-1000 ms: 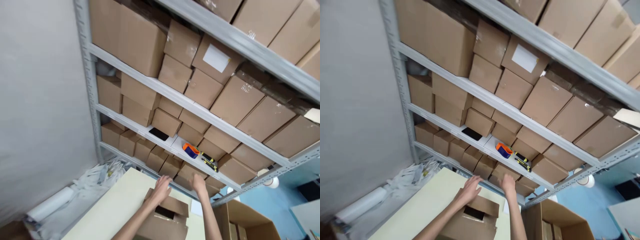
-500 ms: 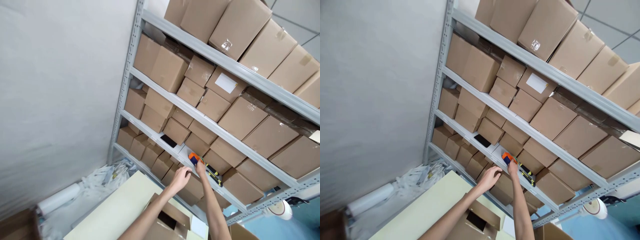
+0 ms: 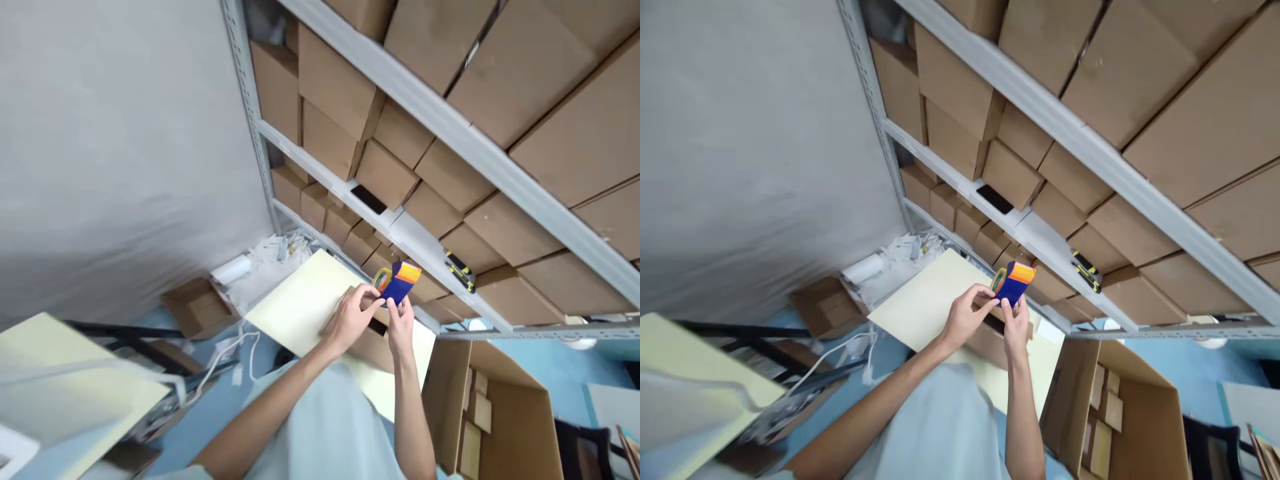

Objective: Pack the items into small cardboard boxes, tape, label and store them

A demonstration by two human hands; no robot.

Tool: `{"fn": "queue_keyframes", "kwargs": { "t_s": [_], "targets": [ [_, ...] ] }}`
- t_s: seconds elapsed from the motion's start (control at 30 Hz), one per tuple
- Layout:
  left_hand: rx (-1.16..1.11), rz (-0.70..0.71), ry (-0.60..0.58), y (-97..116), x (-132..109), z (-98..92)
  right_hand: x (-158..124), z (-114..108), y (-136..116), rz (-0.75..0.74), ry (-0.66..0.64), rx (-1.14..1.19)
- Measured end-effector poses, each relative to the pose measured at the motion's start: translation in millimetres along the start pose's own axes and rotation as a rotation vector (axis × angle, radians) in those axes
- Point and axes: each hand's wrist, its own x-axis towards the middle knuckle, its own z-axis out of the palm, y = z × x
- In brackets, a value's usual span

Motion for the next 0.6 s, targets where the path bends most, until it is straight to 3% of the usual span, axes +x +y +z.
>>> {"fn": "queue_keyframes", "kwargs": {
  "t_s": [0.1, 0.23, 0.33, 0.53, 0.6],
  "targets": [
    [-0.013, -0.007, -0.024, 5.9, -14.5, -9.4, -15.9, -2.7, -13.7, 0.023, -0.008, 0.001],
    [0.001, 0.090, -0.123, 15.4, -24.4, -18.5, -24.7, -14.8, -21.7, 0.045, -0.090, -0.055],
    [0.024, 0.163, -0.154, 19.9, -27.5, -22.1, -28.1, -20.5, -22.3, 0.054, -0.079, -0.130],
    [0.067, 0.164, -0.004, 42.0, -20.7, -48.5, -42.4, -31.4, -30.0, -0.038, -0.161, -0.309],
    [0.090, 0.196, -0.003, 54.1, -15.7, -60.9, -46.6, -36.9, -33.5, -0.106, -0.212, -0.397]
  ]
}}
